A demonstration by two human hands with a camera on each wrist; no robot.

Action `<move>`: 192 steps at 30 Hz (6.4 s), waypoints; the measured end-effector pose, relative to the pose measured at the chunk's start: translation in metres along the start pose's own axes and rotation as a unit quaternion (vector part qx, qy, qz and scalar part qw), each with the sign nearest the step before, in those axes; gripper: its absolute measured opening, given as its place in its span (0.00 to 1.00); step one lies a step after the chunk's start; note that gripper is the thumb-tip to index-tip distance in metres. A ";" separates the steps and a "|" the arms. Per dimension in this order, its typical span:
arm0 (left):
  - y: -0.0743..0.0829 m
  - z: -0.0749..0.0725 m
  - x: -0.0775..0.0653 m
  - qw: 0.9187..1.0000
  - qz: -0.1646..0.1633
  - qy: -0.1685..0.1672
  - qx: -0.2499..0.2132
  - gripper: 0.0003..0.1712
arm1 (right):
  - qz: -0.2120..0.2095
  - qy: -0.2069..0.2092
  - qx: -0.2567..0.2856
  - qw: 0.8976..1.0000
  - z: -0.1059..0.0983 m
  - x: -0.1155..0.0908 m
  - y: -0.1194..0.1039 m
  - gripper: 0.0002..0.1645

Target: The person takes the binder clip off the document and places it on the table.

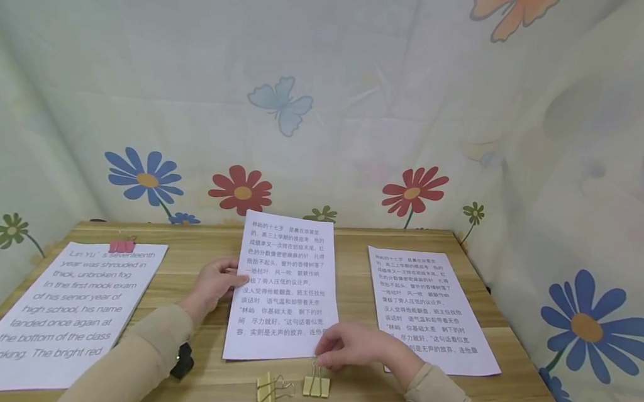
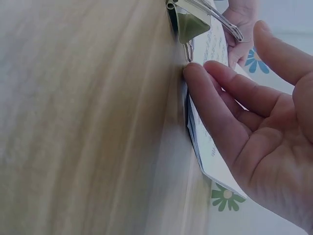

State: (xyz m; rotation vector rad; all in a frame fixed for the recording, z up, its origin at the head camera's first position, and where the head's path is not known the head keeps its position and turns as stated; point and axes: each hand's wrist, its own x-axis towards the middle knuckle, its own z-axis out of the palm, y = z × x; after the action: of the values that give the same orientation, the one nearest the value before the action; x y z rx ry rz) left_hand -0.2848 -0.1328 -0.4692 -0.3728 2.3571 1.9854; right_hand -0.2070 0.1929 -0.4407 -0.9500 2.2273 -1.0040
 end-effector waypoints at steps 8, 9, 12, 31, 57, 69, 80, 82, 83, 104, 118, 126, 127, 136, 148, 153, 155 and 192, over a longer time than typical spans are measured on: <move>0.000 0.000 -0.001 1.000 -0.011 0.002 0.008 0.19 | -0.036 0.029 0.001 0.999 -0.006 0.003 0.001 0.14; -0.001 0.000 -0.001 1.000 -0.010 0.002 0.007 0.19 | -0.040 0.032 0.004 0.999 -0.006 0.003 0.001 0.15; -0.001 0.000 -0.001 1.000 -0.012 0.004 0.005 0.19 | -0.050 0.039 0.015 0.998 -0.006 0.004 0.001 0.17; -0.003 0.001 -0.001 0.998 -0.030 0.005 0.055 0.20 | -0.072 0.069 0.029 0.995 -0.009 0.009 -0.001 0.19; 0.006 -0.029 -0.010 0.996 -0.062 -0.068 0.007 0.31 | -0.103 0.102 0.033 0.989 -0.005 0.023 -0.006 0.25; 0.014 -0.067 -0.012 0.995 0.001 -0.046 0.092 0.32 | -0.131 0.152 -0.024 0.979 -0.003 0.038 -0.002 0.26; 0.016 -0.106 -0.019 0.968 0.115 -0.004 0.222 0.29 | -0.140 0.196 -0.061 0.969 -0.008 0.043 0.000 0.28; 0.015 -0.112 -0.019 0.963 0.126 0.001 0.237 0.29 | -0.142 0.203 -0.061 0.967 -0.010 0.043 -0.002 0.28; 0.015 -0.115 -0.019 0.962 0.130 0.004 0.242 0.29 | -0.142 0.206 -0.062 0.966 -0.011 0.043 -0.002 0.29; 0.001 -0.184 -0.017 0.898 0.174 0.019 0.403 0.34 | -0.154 0.241 -0.118 0.951 -0.037 0.054 -0.017 0.29; -0.036 -0.240 -0.012 0.866 0.150 -0.073 0.470 0.44 | -0.118 0.226 -0.159 0.954 -0.049 0.077 -0.030 0.30; -0.045 -0.252 -0.018 0.860 0.105 -0.110 0.487 0.51 | -0.112 0.226 -0.162 0.954 -0.054 0.086 -0.033 0.32; -0.046 -0.252 -0.019 0.858 0.107 -0.111 0.490 0.51 | -0.113 0.227 -0.163 0.954 -0.055 0.087 -0.033 0.32; -0.042 -0.227 -0.022 0.842 0.118 -0.104 0.516 0.50 | -0.094 0.226 -0.156 0.957 -0.059 0.095 -0.043 0.32; -0.029 -0.171 -0.028 0.833 0.109 -0.117 0.530 0.48 | -0.107 0.221 -0.155 0.957 -0.057 0.117 -0.057 0.32; -0.022 -0.152 -0.032 0.824 0.119 -0.123 0.539 0.46 | -0.100 0.218 -0.140 0.961 -0.056 0.126 -0.061 0.32; -0.019 -0.146 -0.034 0.823 0.121 -0.124 0.542 0.46 | -0.101 0.216 -0.137 0.961 -0.055 0.130 -0.061 0.33; 0.003 -0.088 -0.032 0.823 0.117 -0.100 0.547 0.41 | -0.077 0.204 -0.085 0.972 -0.038 0.180 -0.068 0.30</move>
State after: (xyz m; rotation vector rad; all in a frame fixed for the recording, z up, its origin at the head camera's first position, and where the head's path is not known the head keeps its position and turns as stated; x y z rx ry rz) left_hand -0.2434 -0.2132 -0.4447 0.1914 2.9475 0.3746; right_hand -0.3194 0.0385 -0.3938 -1.0834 2.6463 -1.1801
